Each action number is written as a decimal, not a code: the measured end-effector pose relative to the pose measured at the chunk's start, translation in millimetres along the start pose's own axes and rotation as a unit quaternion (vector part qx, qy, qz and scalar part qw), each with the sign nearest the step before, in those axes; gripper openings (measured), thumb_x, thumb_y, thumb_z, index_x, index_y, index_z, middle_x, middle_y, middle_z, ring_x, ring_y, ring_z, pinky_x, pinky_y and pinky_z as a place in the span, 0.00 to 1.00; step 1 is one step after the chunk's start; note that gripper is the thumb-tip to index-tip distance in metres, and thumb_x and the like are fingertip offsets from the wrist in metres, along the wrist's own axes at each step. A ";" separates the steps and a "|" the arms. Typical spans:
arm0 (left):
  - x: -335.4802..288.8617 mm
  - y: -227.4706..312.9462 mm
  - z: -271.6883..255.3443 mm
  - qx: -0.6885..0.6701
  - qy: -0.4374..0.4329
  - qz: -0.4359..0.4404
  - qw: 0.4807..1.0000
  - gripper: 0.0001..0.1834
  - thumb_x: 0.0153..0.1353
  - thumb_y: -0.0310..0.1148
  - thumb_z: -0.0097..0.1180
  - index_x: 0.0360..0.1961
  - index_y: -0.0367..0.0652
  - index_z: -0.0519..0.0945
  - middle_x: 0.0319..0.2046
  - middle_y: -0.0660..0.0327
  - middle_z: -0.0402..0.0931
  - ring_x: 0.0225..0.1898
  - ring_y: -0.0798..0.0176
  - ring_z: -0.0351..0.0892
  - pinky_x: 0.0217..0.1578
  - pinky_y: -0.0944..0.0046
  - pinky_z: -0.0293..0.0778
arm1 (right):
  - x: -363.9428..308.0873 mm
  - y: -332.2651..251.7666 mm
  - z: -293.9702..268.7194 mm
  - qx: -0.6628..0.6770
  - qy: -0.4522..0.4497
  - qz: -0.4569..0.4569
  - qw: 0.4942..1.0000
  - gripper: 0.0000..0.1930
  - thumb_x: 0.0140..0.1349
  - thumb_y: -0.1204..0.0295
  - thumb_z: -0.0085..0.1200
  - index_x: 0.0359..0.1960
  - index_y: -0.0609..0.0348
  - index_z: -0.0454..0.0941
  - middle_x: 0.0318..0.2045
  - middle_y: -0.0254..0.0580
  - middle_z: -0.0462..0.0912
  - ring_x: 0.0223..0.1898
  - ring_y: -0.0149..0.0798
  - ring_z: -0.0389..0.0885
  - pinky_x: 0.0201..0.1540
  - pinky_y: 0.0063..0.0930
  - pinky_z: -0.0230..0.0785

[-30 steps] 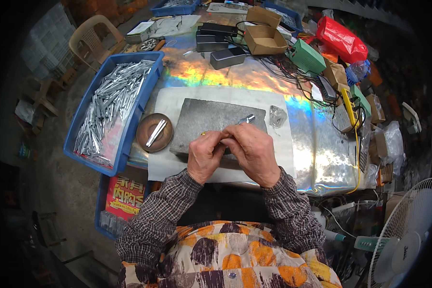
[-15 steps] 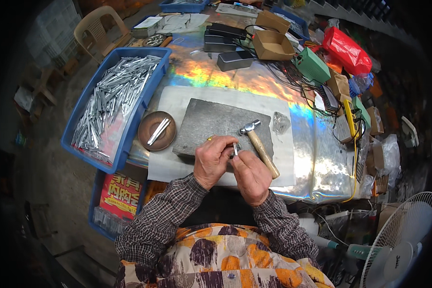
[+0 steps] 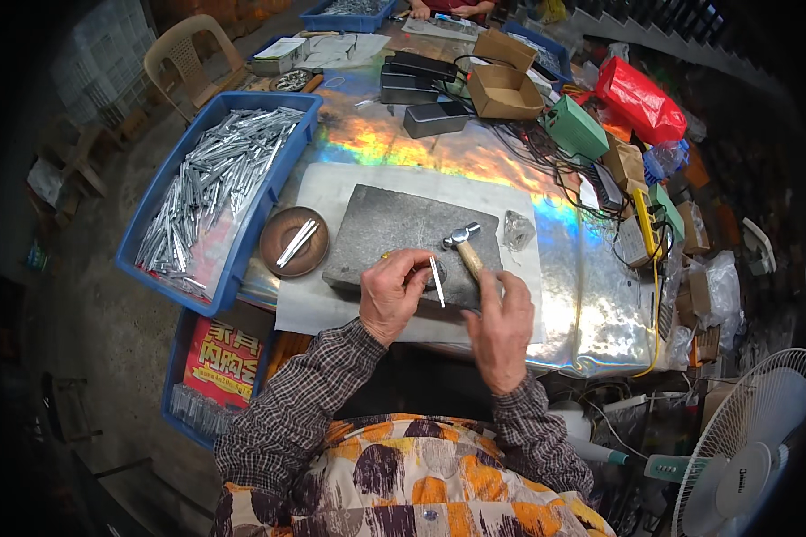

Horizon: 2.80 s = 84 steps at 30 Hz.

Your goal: The person assembles metal components by picking metal pieces from a container, inserting pins into them, hammering the parts on an anvil with a hammer, and placing the assembled pieces into a small dish.

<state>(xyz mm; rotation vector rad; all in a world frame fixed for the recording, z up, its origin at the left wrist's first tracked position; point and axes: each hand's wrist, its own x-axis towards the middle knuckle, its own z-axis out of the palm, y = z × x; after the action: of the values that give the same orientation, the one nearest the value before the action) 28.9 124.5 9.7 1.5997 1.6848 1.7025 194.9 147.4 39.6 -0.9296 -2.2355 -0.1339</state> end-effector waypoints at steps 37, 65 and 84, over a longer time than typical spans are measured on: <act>2.4 0.8 6.8 -0.003 0.037 0.030 0.999 0.05 0.48 0.19 0.59 0.28 0.36 0.79 0.25 0.55 0.79 0.26 0.60 0.78 0.27 0.65 0.71 | -18.2 12.7 -55.3 0.126 0.001 0.072 0.989 0.08 0.60 0.72 0.50 0.33 0.65 0.73 0.17 0.40 0.71 0.17 0.32 0.71 0.20 0.27 0.62; -6.3 4.1 -46.9 -0.435 0.030 -0.322 0.840 0.10 0.59 0.31 0.58 0.37 0.36 0.75 0.33 0.56 0.78 0.33 0.64 0.78 0.33 0.65 0.78 | -30.7 24.6 15.0 -0.022 -0.024 0.125 0.992 0.19 0.51 0.79 0.56 0.47 0.62 0.72 0.30 0.47 0.69 0.33 0.48 0.72 0.32 0.39 0.65; -50.0 36.4 -36.2 -0.118 -0.060 -0.130 0.983 0.12 0.56 0.24 0.58 0.42 0.34 0.77 0.29 0.61 0.79 0.32 0.72 0.78 0.34 0.72 0.74 | 6.2 -38.7 -12.7 0.236 -0.027 -0.135 0.962 0.18 0.44 0.73 0.64 0.40 0.60 0.77 0.30 0.41 0.75 0.29 0.40 0.75 0.28 0.30 0.68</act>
<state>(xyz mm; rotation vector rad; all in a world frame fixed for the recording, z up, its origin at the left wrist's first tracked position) 35.6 54.9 25.0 1.2849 1.4954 1.5755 173.7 118.1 59.4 -0.3741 -2.2882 0.2950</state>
